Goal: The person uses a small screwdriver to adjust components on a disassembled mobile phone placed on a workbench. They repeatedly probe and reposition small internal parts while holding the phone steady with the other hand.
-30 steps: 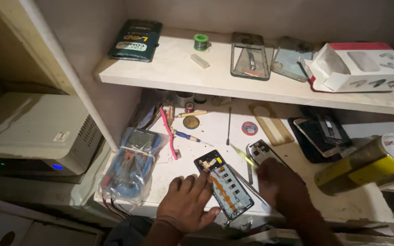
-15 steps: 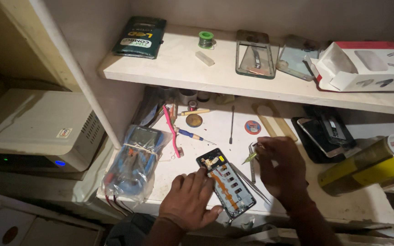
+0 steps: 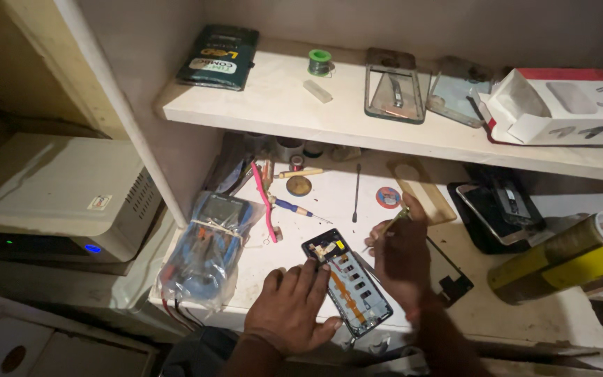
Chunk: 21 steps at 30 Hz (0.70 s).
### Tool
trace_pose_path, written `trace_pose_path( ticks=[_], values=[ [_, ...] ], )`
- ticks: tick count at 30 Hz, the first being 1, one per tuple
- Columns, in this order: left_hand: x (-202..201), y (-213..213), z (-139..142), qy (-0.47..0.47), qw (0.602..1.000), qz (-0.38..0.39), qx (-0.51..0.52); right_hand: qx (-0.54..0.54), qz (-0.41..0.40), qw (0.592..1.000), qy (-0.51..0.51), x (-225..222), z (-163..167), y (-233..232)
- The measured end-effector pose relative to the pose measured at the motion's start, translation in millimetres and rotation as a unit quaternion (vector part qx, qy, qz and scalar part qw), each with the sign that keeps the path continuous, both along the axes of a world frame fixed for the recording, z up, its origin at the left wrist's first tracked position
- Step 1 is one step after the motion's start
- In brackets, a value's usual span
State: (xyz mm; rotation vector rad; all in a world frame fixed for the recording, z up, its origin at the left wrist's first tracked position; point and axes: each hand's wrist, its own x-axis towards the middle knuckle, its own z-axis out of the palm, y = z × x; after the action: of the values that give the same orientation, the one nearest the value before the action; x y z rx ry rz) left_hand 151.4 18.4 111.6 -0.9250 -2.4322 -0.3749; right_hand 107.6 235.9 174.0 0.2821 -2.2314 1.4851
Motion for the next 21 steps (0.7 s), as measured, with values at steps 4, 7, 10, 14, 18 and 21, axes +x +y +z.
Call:
trace_pose_path(
  ticks=[4,7,10,14,18,21],
  values=[
    [1,-1,1,0.001,1.0,0.005,-0.011,-0.088,-0.01,0.992,-0.086,-1,-4,-25],
    [2,0,1,0.004,1.0,0.004,-0.007,-0.113,0.016,0.989,-0.093,0,-7,-38],
    [1,0,1,0.009,1.0,0.004,-0.008,-0.158,0.034,0.984,-0.081,-1,-11,-43],
    [2,0,2,-0.001,1.0,0.011,-0.013,-0.151,0.026,0.985,-0.081,-2,-13,-41],
    [1,-1,4,-0.007,1.0,0.005,-0.013,-0.133,0.016,0.986,-0.098,-3,-14,-41],
    [1,-1,6,0.002,1.0,0.004,-0.012,-0.13,0.018,0.986,-0.1,-3,-14,-41]
  ],
)
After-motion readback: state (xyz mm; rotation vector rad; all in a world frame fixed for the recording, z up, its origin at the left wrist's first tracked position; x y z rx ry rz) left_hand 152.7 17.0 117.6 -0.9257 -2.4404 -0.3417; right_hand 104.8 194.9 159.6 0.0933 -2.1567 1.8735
